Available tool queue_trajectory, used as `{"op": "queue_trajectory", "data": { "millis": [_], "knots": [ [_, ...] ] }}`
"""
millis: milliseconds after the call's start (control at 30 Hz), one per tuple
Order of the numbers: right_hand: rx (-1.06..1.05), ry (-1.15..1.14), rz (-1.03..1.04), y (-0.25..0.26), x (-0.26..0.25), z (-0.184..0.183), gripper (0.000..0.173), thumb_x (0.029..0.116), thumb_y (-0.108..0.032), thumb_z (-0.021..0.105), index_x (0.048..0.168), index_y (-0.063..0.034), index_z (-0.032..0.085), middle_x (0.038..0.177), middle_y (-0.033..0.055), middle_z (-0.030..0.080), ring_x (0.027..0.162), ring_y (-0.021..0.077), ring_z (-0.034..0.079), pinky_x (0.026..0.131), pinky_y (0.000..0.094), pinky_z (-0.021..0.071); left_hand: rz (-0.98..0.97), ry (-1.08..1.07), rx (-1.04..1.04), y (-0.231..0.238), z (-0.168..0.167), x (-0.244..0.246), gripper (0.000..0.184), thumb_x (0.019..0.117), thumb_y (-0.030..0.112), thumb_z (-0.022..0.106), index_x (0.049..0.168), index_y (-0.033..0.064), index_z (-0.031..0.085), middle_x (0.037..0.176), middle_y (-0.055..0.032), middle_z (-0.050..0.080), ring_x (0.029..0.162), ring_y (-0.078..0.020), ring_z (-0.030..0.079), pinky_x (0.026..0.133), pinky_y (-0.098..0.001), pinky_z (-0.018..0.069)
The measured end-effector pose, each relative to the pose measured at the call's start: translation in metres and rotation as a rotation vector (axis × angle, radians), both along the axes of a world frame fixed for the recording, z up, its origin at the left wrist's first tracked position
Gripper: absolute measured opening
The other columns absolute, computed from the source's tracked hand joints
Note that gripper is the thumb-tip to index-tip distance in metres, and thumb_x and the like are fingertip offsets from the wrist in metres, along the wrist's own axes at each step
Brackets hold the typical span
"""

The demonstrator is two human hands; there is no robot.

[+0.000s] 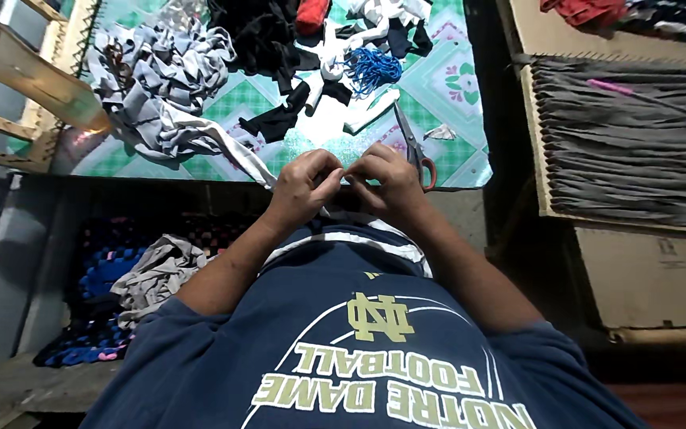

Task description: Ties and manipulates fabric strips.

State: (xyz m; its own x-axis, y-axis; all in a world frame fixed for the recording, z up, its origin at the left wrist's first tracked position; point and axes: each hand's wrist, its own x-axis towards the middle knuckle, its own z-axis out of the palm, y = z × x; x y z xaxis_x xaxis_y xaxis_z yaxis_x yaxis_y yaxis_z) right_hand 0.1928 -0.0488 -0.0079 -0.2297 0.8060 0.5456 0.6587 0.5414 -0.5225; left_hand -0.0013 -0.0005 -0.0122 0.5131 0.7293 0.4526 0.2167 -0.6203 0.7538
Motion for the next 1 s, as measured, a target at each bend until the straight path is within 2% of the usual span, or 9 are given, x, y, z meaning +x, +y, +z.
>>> {"op": "queue_trajectory", "data": {
  "millis": [100, 200, 267, 333, 433, 533, 667, 800, 1000],
  "knots": [
    [-0.226, 0.335, 0.131, -0.004, 0.003, 0.003, 0.013, 0.0957, -0.01, 0.065, 0.096, 0.0003, 0.073, 0.091, 0.006, 0.065, 0.083, 0.0072, 0.062, 0.076, 0.0201, 0.0532, -0.071, -0.081, -0.115, 0.001, -0.001, 0.0, 0.015, 0.1011, 0.01, 0.058, 0.103, -0.002, 0.067, 0.09, -0.0048, 0.066, 0.08, -0.0032, 0.061, 0.075, -0.0192, 0.0523],
    [-0.355, 0.842, 0.289, -0.006, -0.003, 0.0, 0.006, 0.093, -0.004, 0.069, 0.096, -0.0027, 0.074, 0.098, 0.0009, 0.065, 0.087, 0.0059, 0.063, 0.076, 0.0209, 0.056, -0.144, -0.153, -0.235, -0.002, 0.002, 0.005, 0.013, 0.1015, 0.008, 0.056, 0.102, -0.0009, 0.065, 0.087, -0.0005, 0.064, 0.076, -0.001, 0.06, 0.072, -0.0188, 0.0527],
    [-0.283, 0.973, 0.304, -0.003, -0.01, -0.004, 0.008, 0.0929, -0.003, 0.069, 0.095, -0.006, 0.076, 0.105, -0.0002, 0.065, 0.096, 0.0068, 0.063, 0.084, 0.0226, 0.0563, -0.194, -0.165, -0.278, -0.006, 0.003, 0.008, 0.011, 0.1007, 0.007, 0.056, 0.102, -0.0008, 0.064, 0.087, 0.0005, 0.064, 0.077, 0.0, 0.06, 0.073, -0.0184, 0.0527],
    [-0.141, 0.916, 0.253, 0.002, -0.013, -0.008, 0.008, 0.0932, -0.001, 0.069, 0.096, -0.0045, 0.076, 0.109, 0.0025, 0.067, 0.104, 0.0095, 0.063, 0.091, 0.0257, 0.0559, -0.215, -0.171, -0.307, -0.009, 0.005, 0.011, 0.013, 0.101, 0.007, 0.057, 0.105, -0.001, 0.065, 0.088, 0.0009, 0.066, 0.078, 0.0001, 0.062, 0.074, -0.0188, 0.0546],
    [0.129, 0.601, 0.093, 0.009, -0.007, -0.016, 0.009, 0.0929, -0.001, 0.07, 0.1, -0.0013, 0.076, 0.107, 0.0083, 0.071, 0.111, 0.0153, 0.064, 0.099, 0.0305, 0.0523, -0.202, -0.188, -0.31, -0.009, 0.008, 0.009, 0.013, 0.1026, 0.009, 0.054, 0.099, 0.001, 0.064, 0.083, 0.0016, 0.065, 0.073, -0.0021, 0.062, 0.07, -0.0206, 0.0547],
    [0.344, 0.222, -0.074, 0.01, 0.002, -0.021, 0.009, 0.0947, -0.007, 0.071, 0.1, -0.0044, 0.078, 0.103, 0.012, 0.074, 0.104, 0.023, 0.065, 0.095, 0.038, 0.0496, -0.175, -0.212, -0.287, -0.007, 0.006, 0.004, 0.016, 0.1037, 0.009, 0.052, 0.1, 0.0001, 0.065, 0.083, 0.0015, 0.065, 0.073, -0.0031, 0.062, 0.07, -0.0219, 0.0553],
    [0.459, -0.117, -0.191, 0.006, 0.0, -0.022, 0.012, 0.0972, -0.012, 0.067, 0.099, -0.0101, 0.079, 0.1, 0.0112, 0.075, 0.098, 0.0292, 0.067, 0.093, 0.045, 0.048, -0.156, -0.181, -0.227, -0.007, 0.005, 0.005, 0.015, 0.1014, 0.008, 0.053, 0.094, 0.0005, 0.064, 0.078, 0.0019, 0.061, 0.068, -0.0017, 0.057, 0.065, -0.0194, 0.0508],
    [0.504, -0.179, -0.202, 0.007, -0.006, -0.022, 0.017, 0.098, -0.018, 0.064, 0.092, -0.0051, 0.075, 0.09, 0.0137, 0.071, 0.093, 0.0311, 0.066, 0.091, 0.0444, 0.0487, -0.148, -0.136, -0.201, -0.006, 0.003, 0.004, 0.016, 0.1008, 0.009, 0.052, 0.092, 0.0013, 0.063, 0.076, 0.0019, 0.058, 0.066, -0.0013, 0.055, 0.063, -0.0186, 0.0487],
    [0.393, 0.006, -0.155, 0.003, -0.01, -0.02, 0.016, 0.0922, -0.014, 0.071, 0.081, -0.0036, 0.067, 0.085, 0.0143, 0.063, 0.09, 0.0302, 0.062, 0.084, 0.0405, 0.0502, -0.092, -0.138, -0.182, 0.001, 0.001, 0.002, 0.016, 0.1025, 0.009, 0.053, 0.099, 0.0001, 0.066, 0.084, 0.0014, 0.063, 0.073, 0.0013, 0.056, 0.068, -0.0153, 0.048]
  ]
}}
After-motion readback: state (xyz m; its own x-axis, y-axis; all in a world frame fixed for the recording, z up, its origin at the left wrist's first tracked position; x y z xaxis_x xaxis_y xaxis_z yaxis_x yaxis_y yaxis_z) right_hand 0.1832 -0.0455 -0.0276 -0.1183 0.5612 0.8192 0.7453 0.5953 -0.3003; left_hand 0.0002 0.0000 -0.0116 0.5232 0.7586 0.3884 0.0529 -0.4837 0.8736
